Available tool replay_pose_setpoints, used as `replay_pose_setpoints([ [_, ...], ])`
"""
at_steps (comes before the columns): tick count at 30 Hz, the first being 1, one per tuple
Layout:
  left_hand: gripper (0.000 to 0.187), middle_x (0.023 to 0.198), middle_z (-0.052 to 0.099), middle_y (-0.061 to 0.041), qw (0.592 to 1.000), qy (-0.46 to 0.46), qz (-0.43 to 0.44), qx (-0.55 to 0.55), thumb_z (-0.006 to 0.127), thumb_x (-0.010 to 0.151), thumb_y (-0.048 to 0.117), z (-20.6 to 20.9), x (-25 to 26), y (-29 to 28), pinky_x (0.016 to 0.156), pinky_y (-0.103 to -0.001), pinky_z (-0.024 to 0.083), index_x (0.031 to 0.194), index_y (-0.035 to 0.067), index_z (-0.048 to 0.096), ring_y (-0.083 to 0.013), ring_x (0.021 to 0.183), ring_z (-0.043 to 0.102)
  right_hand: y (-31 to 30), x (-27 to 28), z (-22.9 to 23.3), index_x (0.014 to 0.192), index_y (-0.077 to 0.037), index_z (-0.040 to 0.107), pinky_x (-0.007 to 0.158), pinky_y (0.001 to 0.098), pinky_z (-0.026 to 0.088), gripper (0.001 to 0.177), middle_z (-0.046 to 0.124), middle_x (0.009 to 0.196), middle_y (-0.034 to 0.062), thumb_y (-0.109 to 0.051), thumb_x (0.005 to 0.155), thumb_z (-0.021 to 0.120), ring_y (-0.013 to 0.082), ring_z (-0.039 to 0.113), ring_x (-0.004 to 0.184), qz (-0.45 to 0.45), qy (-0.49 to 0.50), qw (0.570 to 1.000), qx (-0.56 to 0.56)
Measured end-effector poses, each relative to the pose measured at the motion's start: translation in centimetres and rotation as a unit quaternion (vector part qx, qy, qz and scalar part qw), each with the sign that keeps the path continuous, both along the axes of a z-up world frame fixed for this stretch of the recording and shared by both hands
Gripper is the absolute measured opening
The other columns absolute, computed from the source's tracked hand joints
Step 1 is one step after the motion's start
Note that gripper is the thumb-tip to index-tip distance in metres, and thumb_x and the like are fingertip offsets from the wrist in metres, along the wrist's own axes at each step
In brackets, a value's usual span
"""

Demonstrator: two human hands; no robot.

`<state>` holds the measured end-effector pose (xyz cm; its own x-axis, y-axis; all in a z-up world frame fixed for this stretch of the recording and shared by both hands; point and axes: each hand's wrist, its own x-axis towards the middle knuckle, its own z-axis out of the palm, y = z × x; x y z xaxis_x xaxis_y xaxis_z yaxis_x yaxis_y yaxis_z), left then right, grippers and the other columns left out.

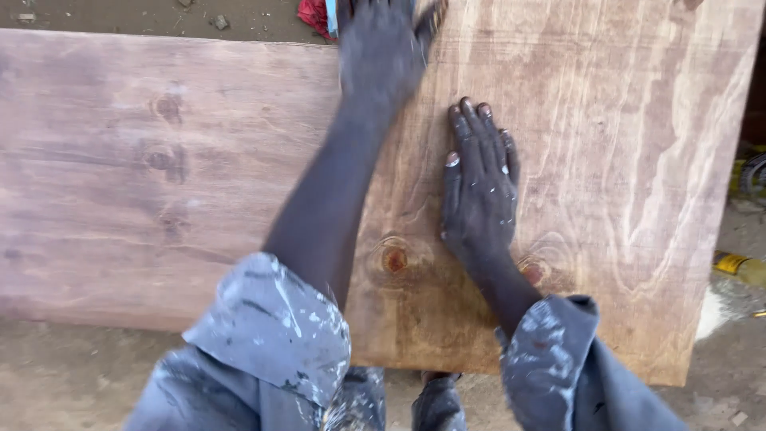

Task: The person sands a wooden door and a wooden plank using sandpaper. They also use a metal scraper on the edges of the door.

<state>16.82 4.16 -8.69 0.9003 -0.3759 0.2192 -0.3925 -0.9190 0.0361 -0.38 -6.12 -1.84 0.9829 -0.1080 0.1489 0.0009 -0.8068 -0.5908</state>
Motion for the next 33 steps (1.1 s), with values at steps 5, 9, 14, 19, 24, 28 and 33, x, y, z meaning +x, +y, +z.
replay_pose_setpoints([
  [5, 0.078, 0.168, 0.032, -0.014, 0.977, 0.207, -0.054, 0.007, 0.056, 0.094, 0.044, 8.7, -28.9, 7.0, 0.125, -0.051, 0.019, 0.163, 0.016, 0.032, -0.0344, 0.157, 0.024, 0.4, -0.2, 0.5, 0.153, -0.003, 0.049, 0.126, 0.0421, 0.023, 0.049, 0.052, 0.158, 0.0122, -0.022, 0.113, 0.028, 0.026, 0.041, 0.153, -0.009, -0.042, 0.998, 0.049],
  [9, 0.071, 0.166, 0.037, -0.012, 0.96, 0.272, -0.027, -0.054, 0.055, 0.097, 0.047, 7.4, -30.4, 6.4, 0.121, -0.051, 0.023, 0.156, 0.011, 0.042, -0.0312, 0.153, 0.03, -0.2, -0.1, 0.0, 0.151, -0.001, 0.051, 0.128, 0.0463, 0.023, 0.053, 0.054, 0.154, 0.0192, -0.028, 0.114, 0.025, 0.0306, 0.044, 0.15, -0.02, -0.054, 0.993, 0.102],
  [14, 0.061, 0.165, 0.039, -0.015, 0.998, 0.056, 0.003, -0.033, 0.048, 0.11, 0.043, 3.7, -3.9, -2.1, 0.129, -0.049, 0.029, 0.159, 0.01, 0.036, -0.0316, 0.155, 0.033, 0.3, -0.6, 0.3, 0.157, 0.002, 0.033, 0.129, 0.0494, 0.033, 0.054, 0.041, 0.162, 0.0232, -0.031, 0.116, 0.022, 0.0384, 0.041, 0.152, -0.069, -0.076, 0.983, 0.15],
  [19, 0.064, 0.165, 0.038, -0.016, 0.995, 0.073, -0.045, -0.05, 0.044, 0.107, 0.046, 3.9, -11.5, 0.9, 0.128, -0.051, 0.023, 0.159, 0.01, 0.034, -0.035, 0.154, 0.033, -0.2, -0.6, -0.2, 0.157, 0.0, 0.036, 0.128, 0.0479, 0.033, 0.051, 0.044, 0.16, 0.0201, -0.029, 0.116, 0.026, 0.0358, 0.043, 0.151, -0.076, -0.071, 0.984, 0.146],
  [24, 0.066, 0.169, 0.032, -0.008, 0.986, 0.152, -0.068, 0.022, 0.044, 0.101, 0.05, 6.5, -34.0, 8.1, 0.126, -0.046, 0.019, 0.16, 0.022, 0.038, -0.0286, 0.156, 0.028, 0.1, -0.5, 0.6, 0.154, 0.0, 0.041, 0.126, 0.0494, 0.032, 0.055, 0.047, 0.156, 0.022, -0.033, 0.114, 0.025, 0.0367, 0.043, 0.147, -0.083, -0.057, 0.985, 0.139],
  [28, 0.056, 0.16, 0.045, -0.015, 0.99, 0.119, -0.057, -0.054, 0.048, 0.104, 0.042, 4.3, -19.1, 3.6, 0.117, -0.055, 0.029, 0.153, 0.015, 0.049, -0.0347, 0.151, 0.036, -0.4, -0.4, -0.3, 0.154, -0.002, 0.038, 0.127, 0.0496, 0.029, 0.057, 0.045, 0.157, 0.0179, -0.036, 0.112, 0.022, 0.0354, 0.041, 0.148, -0.079, -0.042, 0.981, 0.172],
  [33, 0.066, 0.166, 0.034, -0.009, 0.997, 0.041, -0.041, -0.043, 0.045, 0.111, 0.055, 0.4, 0.4, -3.9, 0.127, -0.047, 0.023, 0.161, 0.013, 0.035, -0.0279, 0.155, 0.026, -0.2, -0.5, 1.4, 0.151, 0.002, 0.039, 0.124, 0.0465, 0.039, 0.053, 0.049, 0.152, 0.0213, -0.031, 0.113, 0.025, 0.0361, 0.049, 0.144, -0.091, -0.072, 0.975, 0.188],
])
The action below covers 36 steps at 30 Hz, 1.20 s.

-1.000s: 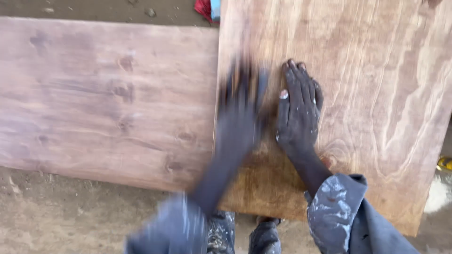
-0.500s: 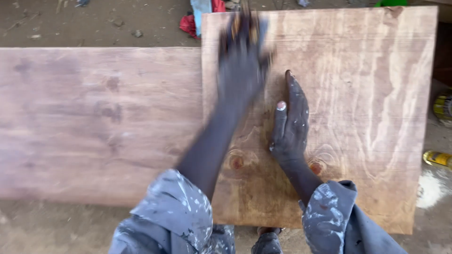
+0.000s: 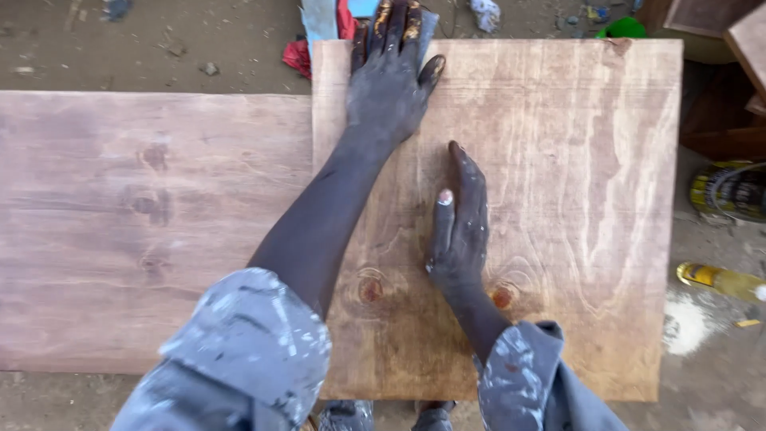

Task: The person sands a wooden door and a wooden plank using sandpaper. They also use a metal scraper on the edges of the door.

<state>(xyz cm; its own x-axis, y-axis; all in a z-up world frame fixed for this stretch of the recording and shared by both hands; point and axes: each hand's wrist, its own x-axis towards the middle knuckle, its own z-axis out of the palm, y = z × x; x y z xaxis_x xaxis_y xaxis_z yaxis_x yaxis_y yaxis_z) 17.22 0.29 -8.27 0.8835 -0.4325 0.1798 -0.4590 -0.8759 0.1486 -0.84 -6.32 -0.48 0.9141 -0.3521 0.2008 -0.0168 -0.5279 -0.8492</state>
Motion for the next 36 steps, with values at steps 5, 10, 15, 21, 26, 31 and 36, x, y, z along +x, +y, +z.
replay_pose_setpoints([
  [5, 0.065, 0.17, 0.027, -0.016, 0.985, 0.149, -0.086, 0.02, 0.046, 0.102, 0.033, 9.6, -23.8, 9.5, 0.122, -0.052, 0.022, 0.162, 0.009, 0.033, -0.0352, 0.156, 0.025, 0.2, 0.0, -0.2, 0.152, 0.001, 0.042, 0.123, 0.0456, 0.035, 0.052, 0.047, 0.155, 0.0194, -0.033, 0.113, 0.033, 0.0335, 0.045, 0.145, -0.003, 0.015, 0.999, 0.029],
  [10, 0.071, 0.169, 0.029, -0.013, 0.976, 0.155, -0.138, 0.06, 0.048, 0.098, 0.048, 4.5, -24.5, 11.2, 0.12, -0.053, 0.024, 0.161, 0.017, 0.034, -0.0329, 0.154, 0.028, 0.1, 0.2, -0.7, 0.149, 0.002, 0.045, 0.123, 0.049, 0.04, 0.053, 0.051, 0.15, 0.0218, -0.034, 0.112, 0.03, 0.0369, 0.049, 0.142, 0.002, -0.015, 1.0, -0.015],
  [15, 0.073, 0.172, 0.012, -0.016, 0.992, 0.073, -0.006, 0.102, 0.022, 0.115, 0.057, 3.1, 0.2, 4.4, 0.129, -0.05, 0.022, 0.166, 0.005, 0.013, -0.0289, 0.16, 0.016, 0.3, 0.1, -0.9, 0.15, 0.001, 0.042, 0.124, 0.0504, 0.037, 0.057, 0.049, 0.152, 0.0222, -0.038, 0.113, 0.025, 0.0376, 0.047, 0.145, 0.015, 0.004, 1.0, -0.018],
  [21, 0.076, 0.171, 0.021, -0.021, 0.994, 0.092, -0.044, 0.046, 0.048, 0.103, 0.047, 5.2, -22.3, 9.3, 0.127, -0.053, 0.022, 0.165, 0.011, 0.023, -0.0389, 0.159, 0.021, 0.2, 1.0, -0.4, 0.146, 0.008, 0.046, 0.119, 0.0518, 0.038, 0.055, 0.052, 0.146, 0.0259, -0.032, 0.112, 0.03, 0.0411, 0.05, 0.137, 0.021, -0.012, 0.996, -0.084],
  [26, 0.073, 0.168, 0.03, -0.015, 0.974, 0.166, -0.15, 0.031, 0.051, 0.098, 0.054, 5.2, -26.9, 12.4, 0.126, -0.053, 0.014, 0.161, 0.018, 0.036, -0.0347, 0.156, 0.022, 0.5, 0.2, -1.3, 0.15, 0.002, 0.043, 0.123, 0.0521, 0.035, 0.058, 0.051, 0.152, 0.0216, -0.038, 0.11, 0.033, 0.0389, 0.045, 0.145, 0.024, 0.027, 0.995, -0.097],
  [31, 0.071, 0.162, 0.035, -0.024, 1.0, 0.01, 0.001, 0.027, 0.032, 0.109, 0.056, 0.9, -0.6, 5.0, 0.12, -0.054, 0.032, 0.158, 0.005, 0.037, -0.0379, 0.145, 0.042, 0.3, 0.2, -1.6, 0.15, 0.002, 0.041, 0.122, 0.0536, 0.031, 0.06, 0.049, 0.15, 0.0225, -0.041, 0.109, 0.033, 0.0413, 0.043, 0.145, 0.041, 0.038, 0.992, -0.11],
  [36, 0.069, 0.172, 0.025, -0.013, 0.998, 0.017, 0.009, 0.051, 0.041, 0.113, 0.053, 3.9, -13.5, 9.3, 0.13, -0.047, 0.022, 0.165, 0.011, 0.026, -0.0296, 0.161, 0.023, 0.5, 0.5, -1.1, 0.151, 0.005, 0.042, 0.12, 0.0526, 0.032, 0.056, 0.049, 0.151, 0.0258, -0.033, 0.11, 0.037, 0.042, 0.046, 0.141, 0.038, 0.011, 0.991, -0.131],
])
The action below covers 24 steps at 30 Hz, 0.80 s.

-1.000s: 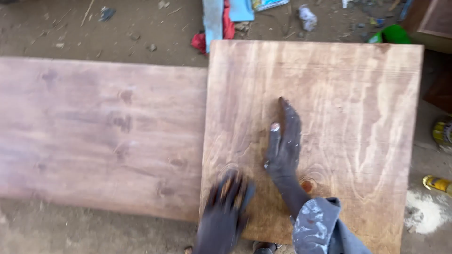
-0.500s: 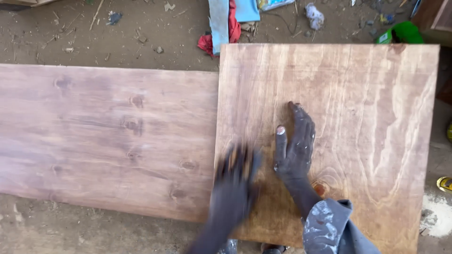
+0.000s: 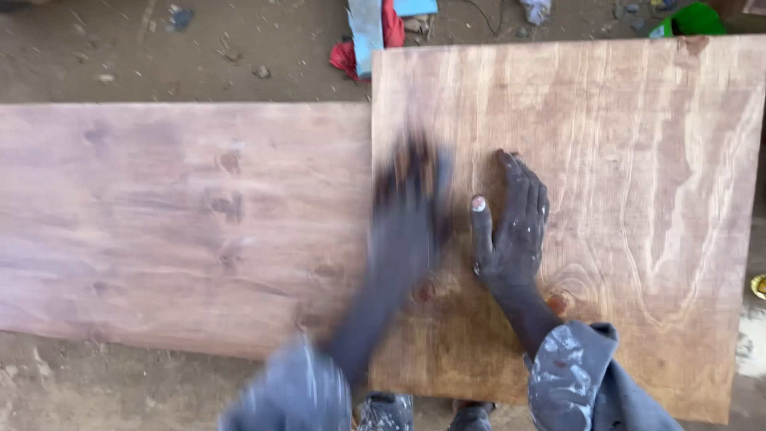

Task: The person sands a wooden door and a wooden plank using sandpaper. They also use a metal scraper on the edges of the door.

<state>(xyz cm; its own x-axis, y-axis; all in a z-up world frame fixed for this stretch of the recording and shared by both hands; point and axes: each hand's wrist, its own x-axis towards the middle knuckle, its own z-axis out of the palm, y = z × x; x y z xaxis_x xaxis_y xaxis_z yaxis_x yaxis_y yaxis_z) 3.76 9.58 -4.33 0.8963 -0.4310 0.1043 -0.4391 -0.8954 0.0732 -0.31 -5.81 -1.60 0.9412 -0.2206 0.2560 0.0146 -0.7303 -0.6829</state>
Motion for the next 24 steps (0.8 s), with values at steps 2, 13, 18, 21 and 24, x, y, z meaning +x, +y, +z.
replay_pose_setpoints([
  [2, 0.067, 0.165, 0.035, -0.021, 0.983, 0.143, -0.099, -0.057, 0.049, 0.101, 0.042, 4.4, -13.0, 2.0, 0.124, -0.054, 0.019, 0.158, 0.008, 0.04, -0.0417, 0.153, 0.029, -0.3, -0.3, 0.1, 0.149, 0.005, 0.046, 0.12, 0.051, 0.034, 0.055, 0.052, 0.148, 0.0246, -0.033, 0.11, 0.038, 0.0403, 0.049, 0.138, -0.016, -0.006, 1.0, 0.003],
  [13, 0.064, 0.164, 0.034, -0.019, 0.997, 0.042, -0.04, -0.049, 0.031, 0.11, 0.052, -3.0, 15.3, -8.6, 0.125, -0.055, 0.016, 0.157, 0.01, 0.042, -0.0369, 0.153, 0.029, -0.6, -0.1, 0.6, 0.15, 0.0, 0.043, 0.12, 0.0485, 0.042, 0.058, 0.052, 0.15, 0.0205, -0.041, 0.11, 0.035, 0.036, 0.052, 0.141, -0.052, -0.021, 0.992, 0.111],
  [18, 0.064, 0.17, 0.028, -0.014, 0.997, 0.015, -0.071, 0.03, 0.046, 0.105, 0.032, 1.4, -3.2, -5.5, 0.127, -0.049, 0.024, 0.165, 0.017, 0.028, -0.0326, 0.158, 0.025, -0.4, 0.3, 1.1, 0.15, 0.0, 0.042, 0.118, 0.0467, 0.045, 0.059, 0.052, 0.146, 0.0204, -0.043, 0.11, 0.037, 0.0351, 0.054, 0.137, -0.047, -0.058, 0.986, 0.149],
  [21, 0.073, 0.168, 0.033, -0.008, 0.987, 0.124, -0.101, 0.016, 0.05, 0.094, 0.037, 2.2, -16.2, -0.9, 0.12, -0.049, 0.026, 0.162, 0.019, 0.033, -0.0285, 0.156, 0.026, -0.6, 0.2, 1.0, 0.147, -0.001, 0.045, 0.118, 0.0467, 0.048, 0.062, 0.052, 0.147, 0.0192, -0.047, 0.106, 0.042, 0.035, 0.054, 0.14, -0.077, -0.031, 0.975, 0.208],
  [24, 0.067, 0.168, 0.036, -0.004, 0.985, 0.118, -0.121, -0.011, 0.047, 0.099, 0.049, -0.3, -16.0, -3.2, 0.123, -0.048, 0.023, 0.159, 0.02, 0.041, -0.022, 0.154, 0.032, -0.6, 0.0, 0.3, 0.147, -0.002, 0.044, 0.119, 0.0453, 0.049, 0.058, 0.054, 0.147, 0.0177, -0.044, 0.107, 0.044, 0.0337, 0.055, 0.14, -0.066, -0.058, 0.97, 0.228],
])
